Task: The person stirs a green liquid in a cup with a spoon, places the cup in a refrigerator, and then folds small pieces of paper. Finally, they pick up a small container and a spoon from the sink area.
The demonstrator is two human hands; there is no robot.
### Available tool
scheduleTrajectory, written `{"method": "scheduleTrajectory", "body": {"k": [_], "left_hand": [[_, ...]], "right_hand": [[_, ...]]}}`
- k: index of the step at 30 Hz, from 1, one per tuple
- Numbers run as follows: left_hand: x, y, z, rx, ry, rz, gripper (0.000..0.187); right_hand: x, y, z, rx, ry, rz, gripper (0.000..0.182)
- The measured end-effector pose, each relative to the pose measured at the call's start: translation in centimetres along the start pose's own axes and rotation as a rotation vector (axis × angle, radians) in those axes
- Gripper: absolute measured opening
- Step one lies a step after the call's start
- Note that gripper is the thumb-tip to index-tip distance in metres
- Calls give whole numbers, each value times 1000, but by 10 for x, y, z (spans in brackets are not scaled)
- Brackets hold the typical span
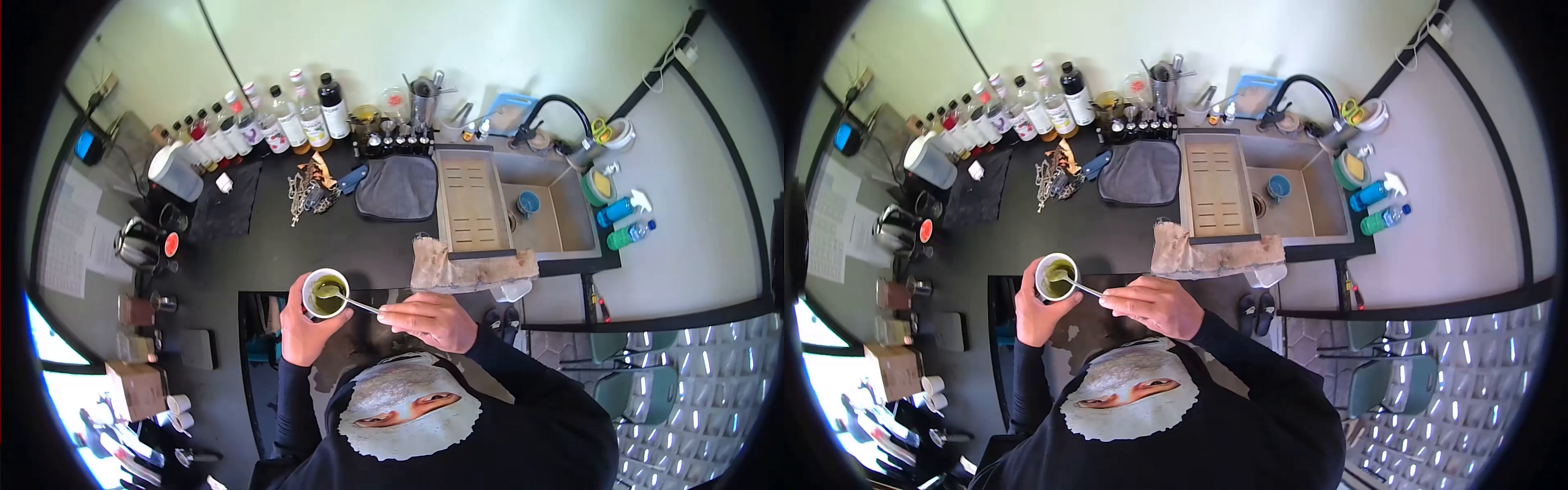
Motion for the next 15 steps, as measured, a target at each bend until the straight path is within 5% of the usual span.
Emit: {"method": "scheduleTrajectory", "body": {"k": [15], "left_hand": [[8, 56, 97, -186, 179, -19, 81]], "right_hand": [[43, -13, 4, 32, 207, -281, 53]]}}
Point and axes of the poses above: each hand's wrist, its own z-axis towards the middle knuckle, its own y-axis out of the palm, x = y × z, the point moved 10 cm from there along z, towards the middle knuckle, and after that the axes turned 2 degrees about -y, right-handed, at the moved point
